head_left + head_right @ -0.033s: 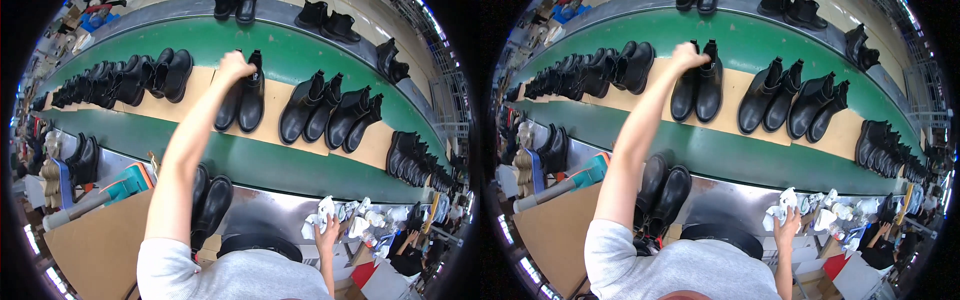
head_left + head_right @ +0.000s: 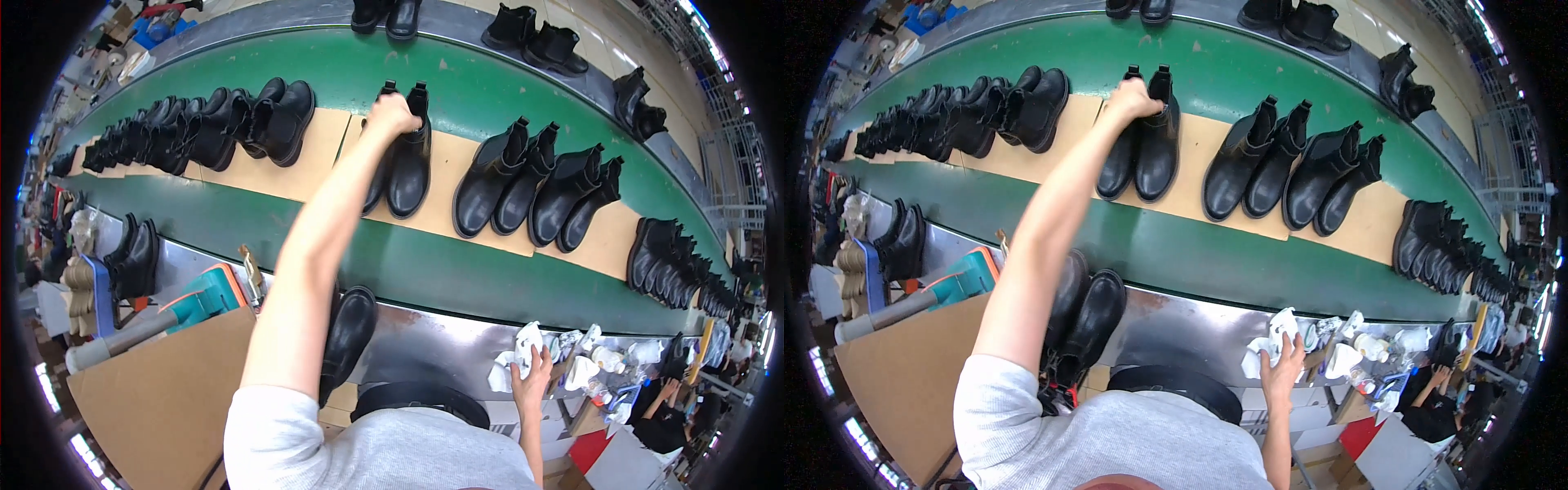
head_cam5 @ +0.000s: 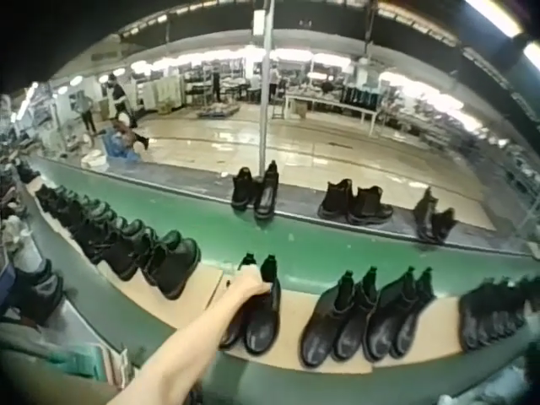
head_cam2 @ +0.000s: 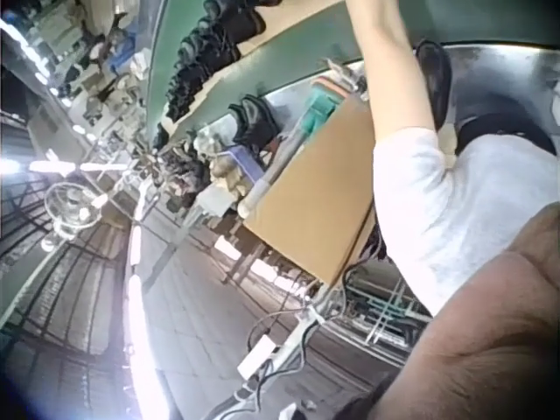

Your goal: Cleaning and inspecting black leather boots on a conveyor belt.

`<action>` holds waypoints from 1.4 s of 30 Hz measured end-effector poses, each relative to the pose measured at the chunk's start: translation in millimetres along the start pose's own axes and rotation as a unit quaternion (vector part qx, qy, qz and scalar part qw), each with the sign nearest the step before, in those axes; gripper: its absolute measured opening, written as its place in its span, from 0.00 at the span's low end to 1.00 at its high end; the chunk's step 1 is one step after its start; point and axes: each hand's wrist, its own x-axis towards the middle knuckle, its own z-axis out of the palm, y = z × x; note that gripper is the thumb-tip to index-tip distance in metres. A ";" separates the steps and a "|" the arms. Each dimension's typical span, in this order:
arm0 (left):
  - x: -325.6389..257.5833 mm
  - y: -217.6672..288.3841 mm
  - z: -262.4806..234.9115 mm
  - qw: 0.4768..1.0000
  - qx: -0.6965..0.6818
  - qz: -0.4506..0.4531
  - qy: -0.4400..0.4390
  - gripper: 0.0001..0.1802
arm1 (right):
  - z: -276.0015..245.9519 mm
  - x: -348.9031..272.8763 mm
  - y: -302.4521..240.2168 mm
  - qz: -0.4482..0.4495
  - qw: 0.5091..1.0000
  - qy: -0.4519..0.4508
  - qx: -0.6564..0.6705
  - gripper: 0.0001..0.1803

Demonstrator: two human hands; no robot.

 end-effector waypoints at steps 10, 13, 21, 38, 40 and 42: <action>-168.5 -26.8 -14.1 0.949 -0.095 0.290 0.080 0.10 | -23.4 -9.1 41.8 0.019 0.960 0.156 0.232 0.20; -249.9 -2.5 -12.3 0.868 0.011 0.496 0.003 0.07 | -63.0 37.6 0.7 -0.117 0.958 0.128 0.228 0.22; -388.0 8.2 73.5 0.810 -0.309 0.487 -0.102 0.05 | 75.8 48.0 -45.2 -0.173 0.921 -0.134 0.323 0.36; -414.2 -8.0 59.2 0.729 -0.633 -0.032 -0.260 0.52 | 67.4 -0.7 -24.7 0.087 0.460 -0.332 0.819 0.28; -409.8 -9.7 61.5 0.722 -0.635 -0.026 -0.273 0.51 | 60.4 -0.2 -27.6 0.055 0.575 -0.211 0.788 0.29; -398.6 -13.9 79.8 0.752 -0.594 -0.029 -0.283 0.51 | 61.8 19.7 -11.3 0.068 0.377 -0.360 0.851 0.32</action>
